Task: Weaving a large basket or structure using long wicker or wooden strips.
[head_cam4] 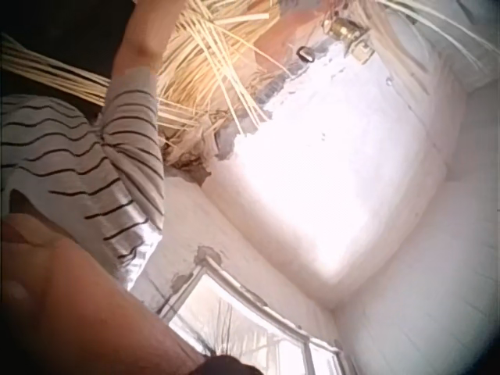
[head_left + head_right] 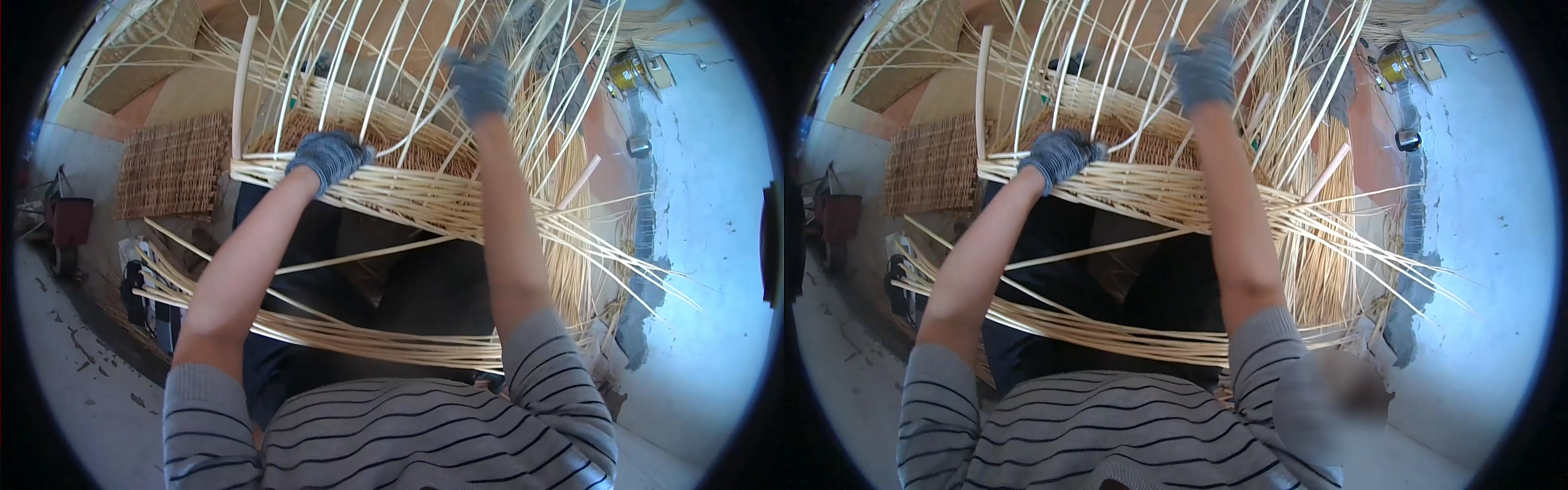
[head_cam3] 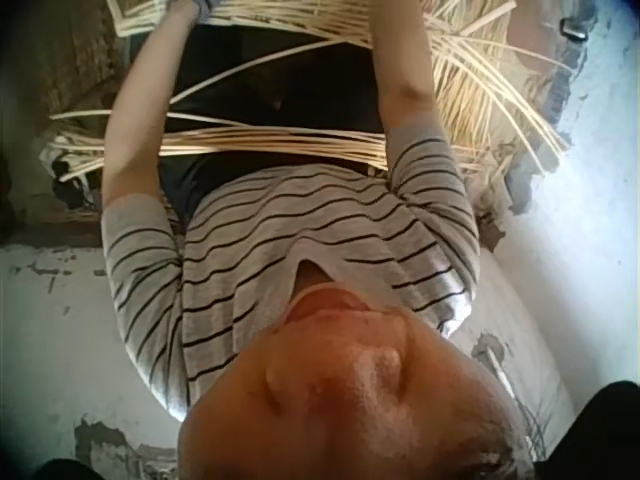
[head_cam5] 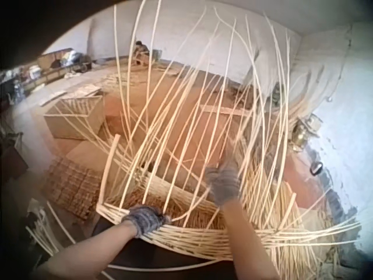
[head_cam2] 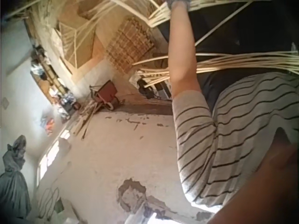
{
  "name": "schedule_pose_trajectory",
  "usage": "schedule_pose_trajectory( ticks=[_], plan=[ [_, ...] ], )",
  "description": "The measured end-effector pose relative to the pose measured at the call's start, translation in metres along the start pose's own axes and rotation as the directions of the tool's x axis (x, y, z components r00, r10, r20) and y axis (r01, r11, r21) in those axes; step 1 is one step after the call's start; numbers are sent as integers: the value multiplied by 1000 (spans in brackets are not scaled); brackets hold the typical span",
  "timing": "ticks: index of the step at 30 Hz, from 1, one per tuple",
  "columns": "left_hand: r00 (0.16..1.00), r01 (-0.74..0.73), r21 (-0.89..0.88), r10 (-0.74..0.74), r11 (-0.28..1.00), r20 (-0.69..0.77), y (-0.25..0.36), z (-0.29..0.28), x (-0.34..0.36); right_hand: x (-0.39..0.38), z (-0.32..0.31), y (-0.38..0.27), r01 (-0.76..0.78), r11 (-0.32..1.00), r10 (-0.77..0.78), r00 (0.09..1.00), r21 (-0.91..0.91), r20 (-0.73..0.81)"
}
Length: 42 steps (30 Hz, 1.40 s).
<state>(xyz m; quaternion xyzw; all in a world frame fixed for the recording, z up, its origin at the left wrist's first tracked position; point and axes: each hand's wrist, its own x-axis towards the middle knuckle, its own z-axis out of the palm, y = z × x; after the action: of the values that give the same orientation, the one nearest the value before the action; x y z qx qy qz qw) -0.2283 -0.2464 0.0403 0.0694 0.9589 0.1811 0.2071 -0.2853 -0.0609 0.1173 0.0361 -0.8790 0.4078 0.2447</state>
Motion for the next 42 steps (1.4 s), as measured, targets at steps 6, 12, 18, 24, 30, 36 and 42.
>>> schedule_pose_trajectory(
  ticks=[6, 12, 18, 24, 30, 36, 42],
  plan=[
    [992, -87, -103, 78, 991, -96, 13, -17, -33, -135, -92, 103, -464, 348, 631, 759, 815, 163],
    [741, -400, 234, 463, 886, -487, 44, 40, -80, -137, -94, 70, -415, 353, 597, 790, 838, 140],
    [727, -384, 421, 550, 822, -411, 12, 77, -25, -162, -125, 19, -191, 710, 185, 979, 678, 81],
    [587, -298, 537, 595, 789, -549, 60, 99, -88, -138, -118, 107, -562, 309, 569, 756, 767, 325],
    [606, -590, 455, 738, 667, -297, 18, 64, -107, -152, -128, 127, -571, 188, 432, 779, 799, 455],
    [431, -640, -91, 258, 763, -864, -37, -51, -13, -139, -125, 105, -655, 254, 644, 663, 712, 380],
    [952, -192, -663, -27, 724, -305, -49, -45, -29, -133, -133, 51, -871, 466, 694, 468, 154, 547]
  ],
)
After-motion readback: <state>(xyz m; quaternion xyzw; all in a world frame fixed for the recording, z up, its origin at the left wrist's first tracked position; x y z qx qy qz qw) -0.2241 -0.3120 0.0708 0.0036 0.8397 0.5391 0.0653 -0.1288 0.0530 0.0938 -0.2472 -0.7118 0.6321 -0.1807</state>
